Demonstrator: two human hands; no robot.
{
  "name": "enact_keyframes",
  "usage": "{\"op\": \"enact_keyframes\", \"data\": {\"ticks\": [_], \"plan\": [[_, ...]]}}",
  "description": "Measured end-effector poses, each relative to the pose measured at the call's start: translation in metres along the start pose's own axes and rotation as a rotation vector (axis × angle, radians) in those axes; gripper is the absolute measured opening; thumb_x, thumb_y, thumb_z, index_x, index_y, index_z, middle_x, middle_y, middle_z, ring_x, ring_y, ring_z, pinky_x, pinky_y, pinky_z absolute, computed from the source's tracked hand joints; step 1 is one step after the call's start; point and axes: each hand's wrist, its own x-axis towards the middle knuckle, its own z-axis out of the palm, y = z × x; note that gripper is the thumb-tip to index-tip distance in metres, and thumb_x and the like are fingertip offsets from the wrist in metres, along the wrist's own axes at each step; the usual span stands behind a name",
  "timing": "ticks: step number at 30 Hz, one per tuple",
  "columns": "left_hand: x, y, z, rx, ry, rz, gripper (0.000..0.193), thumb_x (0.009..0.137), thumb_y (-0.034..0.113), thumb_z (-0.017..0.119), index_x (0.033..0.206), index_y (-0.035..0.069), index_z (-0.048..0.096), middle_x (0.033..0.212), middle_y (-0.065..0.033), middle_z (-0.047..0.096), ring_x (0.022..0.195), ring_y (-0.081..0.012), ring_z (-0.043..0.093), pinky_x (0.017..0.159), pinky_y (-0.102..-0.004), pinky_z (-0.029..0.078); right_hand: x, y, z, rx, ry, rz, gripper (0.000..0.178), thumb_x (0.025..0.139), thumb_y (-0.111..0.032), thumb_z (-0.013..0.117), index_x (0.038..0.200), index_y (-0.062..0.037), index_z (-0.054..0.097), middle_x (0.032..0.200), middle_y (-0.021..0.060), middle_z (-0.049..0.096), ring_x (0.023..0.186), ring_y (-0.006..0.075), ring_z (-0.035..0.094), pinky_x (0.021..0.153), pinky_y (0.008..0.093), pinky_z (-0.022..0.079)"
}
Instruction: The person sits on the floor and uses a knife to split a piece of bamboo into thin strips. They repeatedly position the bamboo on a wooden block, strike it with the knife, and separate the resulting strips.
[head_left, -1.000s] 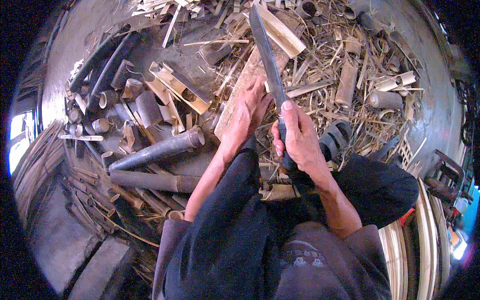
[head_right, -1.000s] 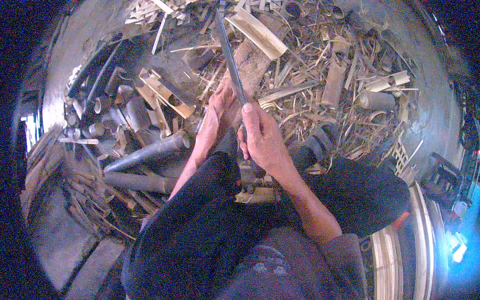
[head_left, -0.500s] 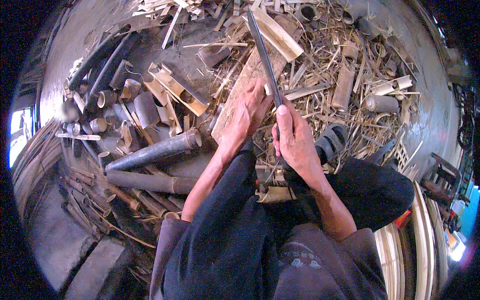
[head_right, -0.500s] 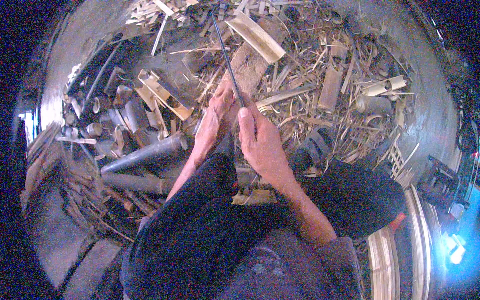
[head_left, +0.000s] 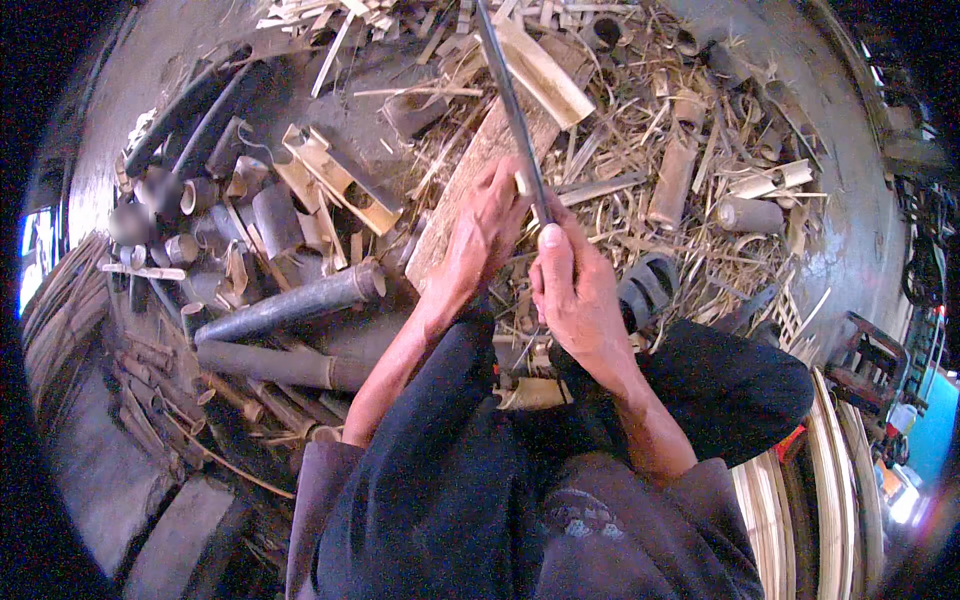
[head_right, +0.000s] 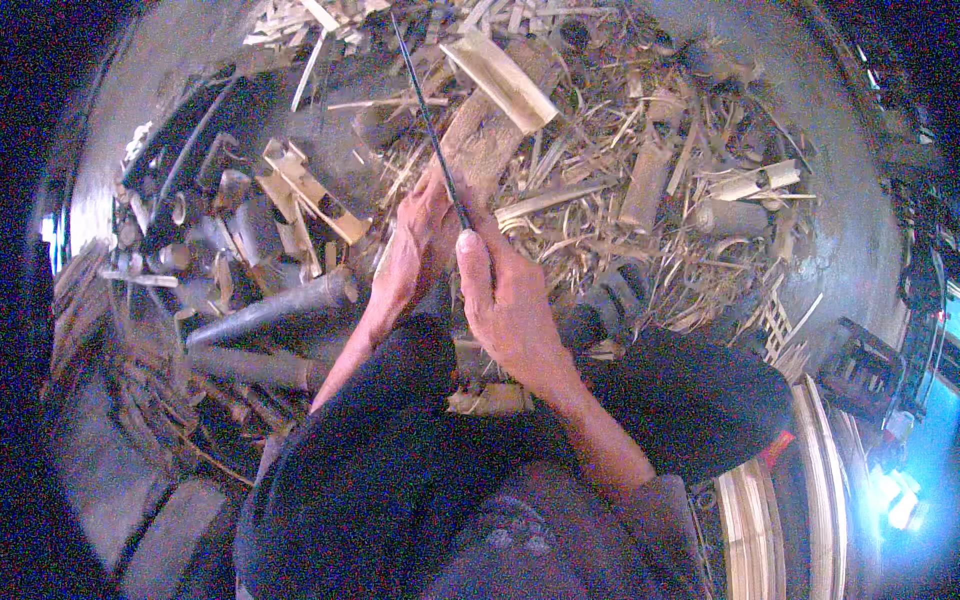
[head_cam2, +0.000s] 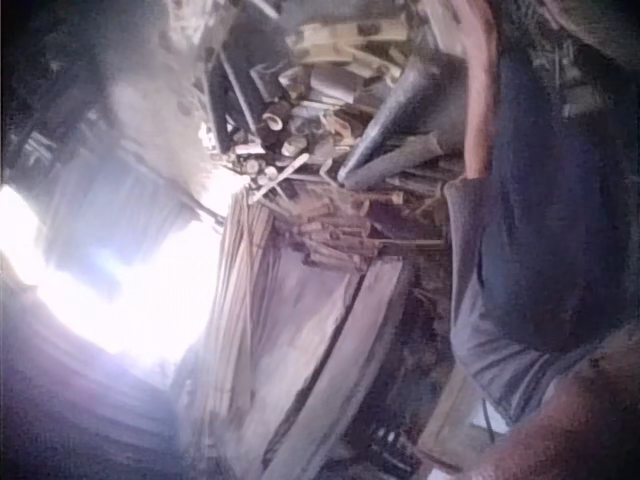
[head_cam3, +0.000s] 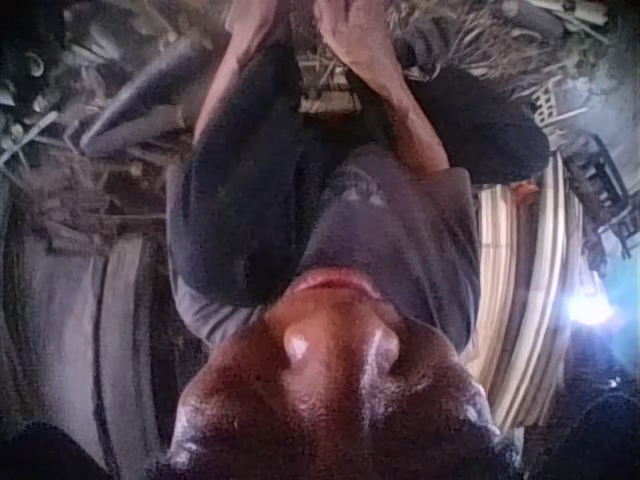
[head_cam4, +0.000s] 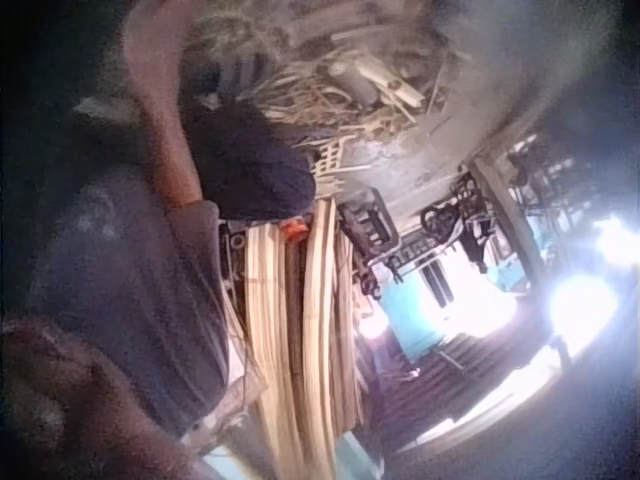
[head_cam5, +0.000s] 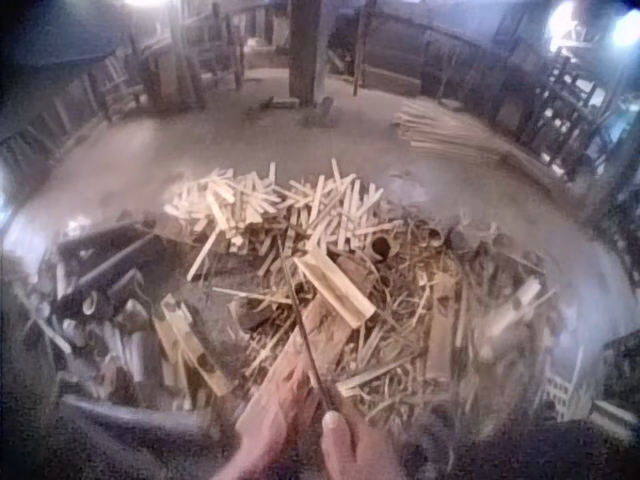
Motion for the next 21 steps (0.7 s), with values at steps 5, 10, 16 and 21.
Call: {"op": "enact_keyframes", "data": {"ticks": [5, 10, 16, 21], "plan": [[0.002, 0.009, -0.006, -0.026, 0.018, 0.002, 0.015, 0.083, 0.005, 0.057, 0.094, 0.002, 0.048, 0.086, -0.0201, 0.051, 0.082, -0.0412, 0.053, 0.069, -0.0465, 0.044, -0.001, -0.004, 0.001, -0.053, 0.023, 0.101, 0.043, 0.099, -0.027, 0.04, 0.137, -0.0084, 0.043, 0.07, 0.0121, 0.056, 0.059, 0.0168, 0.049, 0.058, 0.0334, 0.044], [-0.012, 0.005, -0.002, 0.067, 0.039, 0.022, 0.042, 0.077, 0.009, 0.063, 0.112, 0.001, 0.04, 0.102, -0.0232, 0.046, 0.096, -0.0425, 0.049, 0.08, -0.0454, 0.042, -0.005, -0.004, 0.001, -0.088, -0.012, 0.177, 0.042, 0.099, -0.028, 0.04, 0.135, -0.007, 0.046, 0.06, 0.0089, 0.052, 0.055, 0.0169, 0.049, 0.053, 0.0356, 0.043], [-0.036, -0.015, -0.024, 0.265, -0.085, -0.198, 0.081, 0.074, 0.021, 0.072, 0.138, -0.001, 0.027, 0.131, -0.0269, 0.04, 0.122, -0.0437, 0.04, 0.102, -0.0459, 0.036, -0.006, -0.008, -0.002, -0.036, -0.021, -0.033, 0.044, 0.099, -0.031, 0.04, 0.135, -0.0062, 0.045, 0.062, 0.0005, 0.048, 0.05, 0.0106, 0.043, 0.047, 0.0268, 0.038], [-0.057, -0.027, -0.048, 0.341, -0.057, -0.043, 0.078, 0.076, 0.018, 0.071, 0.138, 0.0, 0.028, 0.129, -0.0257, 0.044, 0.118, -0.0414, 0.044, 0.099, -0.0438, 0.039, 0.004, 0.016, 0.007, -0.043, -0.011, -0.091, 0.048, 0.1, -0.033, 0.04, 0.141, -0.0083, 0.038, 0.061, -0.0034, 0.043, 0.046, 0.0054, 0.041, 0.041, 0.0212, 0.036]]}}
